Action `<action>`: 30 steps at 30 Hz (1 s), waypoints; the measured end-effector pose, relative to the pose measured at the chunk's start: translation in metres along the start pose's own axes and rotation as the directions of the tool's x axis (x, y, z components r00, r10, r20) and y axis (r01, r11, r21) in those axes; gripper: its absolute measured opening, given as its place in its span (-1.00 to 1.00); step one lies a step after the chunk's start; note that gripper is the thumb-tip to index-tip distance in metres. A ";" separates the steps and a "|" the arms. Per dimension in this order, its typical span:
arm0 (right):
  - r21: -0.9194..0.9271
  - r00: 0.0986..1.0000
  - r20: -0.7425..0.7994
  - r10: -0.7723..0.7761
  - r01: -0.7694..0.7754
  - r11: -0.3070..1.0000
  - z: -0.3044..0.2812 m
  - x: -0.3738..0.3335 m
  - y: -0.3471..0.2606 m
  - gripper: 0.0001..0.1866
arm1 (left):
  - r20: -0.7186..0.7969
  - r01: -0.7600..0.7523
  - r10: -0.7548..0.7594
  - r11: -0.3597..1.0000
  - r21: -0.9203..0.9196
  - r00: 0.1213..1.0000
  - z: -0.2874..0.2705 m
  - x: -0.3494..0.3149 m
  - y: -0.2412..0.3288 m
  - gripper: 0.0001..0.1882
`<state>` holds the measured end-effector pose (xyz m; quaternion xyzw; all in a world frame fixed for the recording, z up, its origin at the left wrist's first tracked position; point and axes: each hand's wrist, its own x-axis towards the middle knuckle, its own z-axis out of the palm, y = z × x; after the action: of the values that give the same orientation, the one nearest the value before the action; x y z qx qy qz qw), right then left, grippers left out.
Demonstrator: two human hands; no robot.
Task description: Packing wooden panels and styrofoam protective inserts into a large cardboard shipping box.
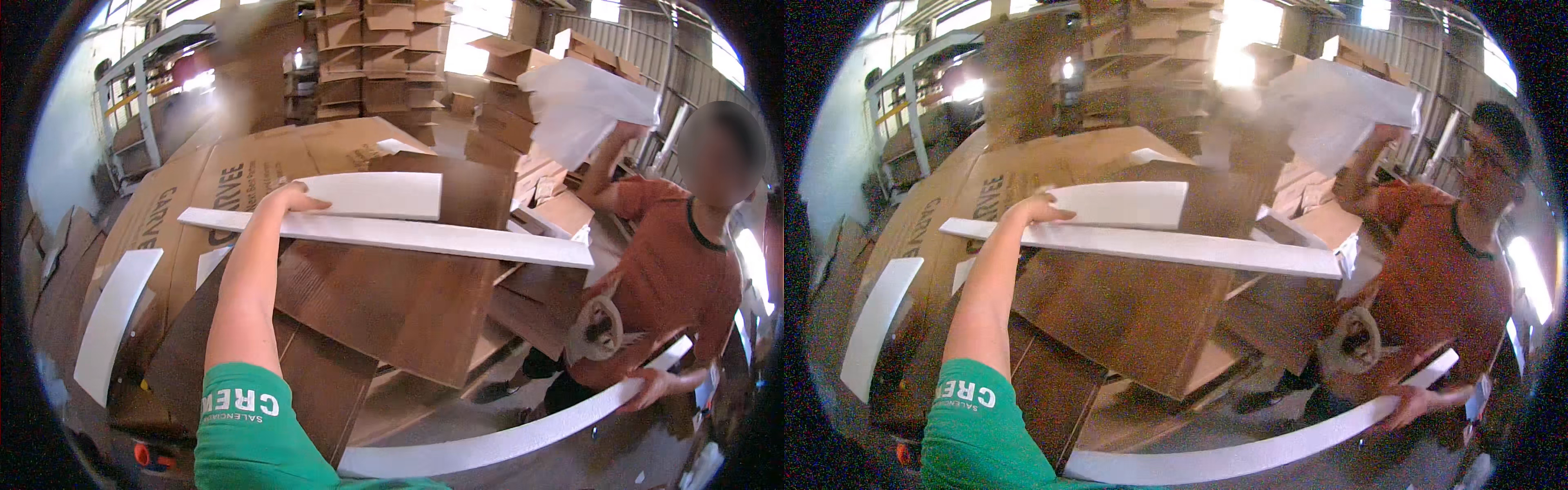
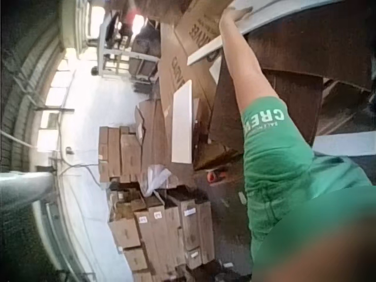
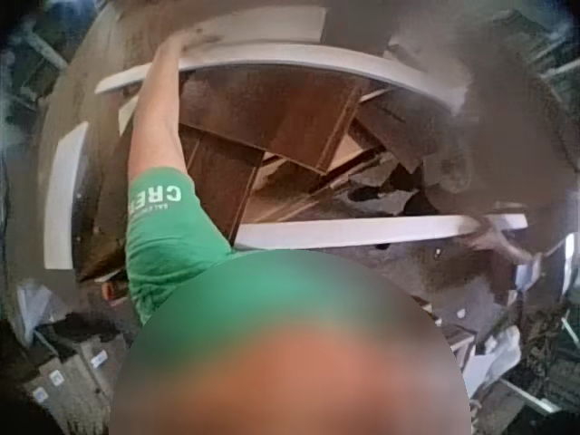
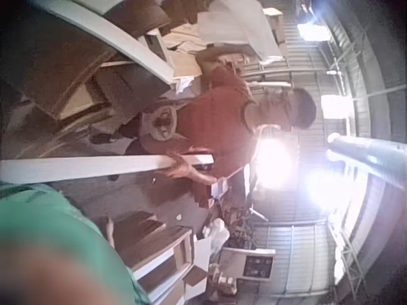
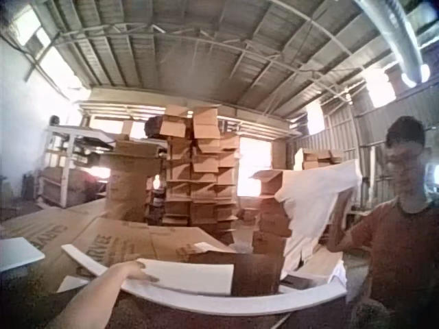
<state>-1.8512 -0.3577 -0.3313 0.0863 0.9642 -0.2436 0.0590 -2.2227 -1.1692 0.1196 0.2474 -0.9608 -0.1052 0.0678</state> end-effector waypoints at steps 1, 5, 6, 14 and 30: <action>-0.021 0.999 0.032 -0.032 0.033 0.999 -0.004 0.009 -0.002 -0.60 | -0.038 -0.055 0.051 0.991 -0.119 0.998 0.005 0.006 -0.023 -0.19; -0.108 0.972 0.173 -0.162 0.182 0.977 -0.024 0.055 -0.007 -0.60 | -0.159 -0.051 -0.007 0.933 -0.358 0.987 -0.014 -0.014 -0.058 -0.39; -0.120 0.955 0.215 -0.202 0.231 0.965 -0.028 0.069 -0.021 -0.60 | -0.283 -0.084 0.008 0.963 -0.256 0.959 -0.021 -0.027 -0.068 -0.46; -0.138 0.824 0.382 -0.418 0.498 0.856 -0.007 0.152 -0.051 -0.60 | -0.196 0.587 -0.554 0.745 0.318 0.809 -0.077 -0.181 -0.207 -0.23; 0.398 0.886 0.463 -0.031 -0.176 0.900 0.107 0.112 0.098 -0.65 | -0.403 0.411 -0.178 0.667 0.622 0.898 -0.059 -0.263 -0.318 -0.81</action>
<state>-1.9340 -0.3089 -0.4869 0.0741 0.8412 -0.4605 0.2735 -1.8373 -1.3228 0.0808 0.4217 -0.8525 0.2920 0.1010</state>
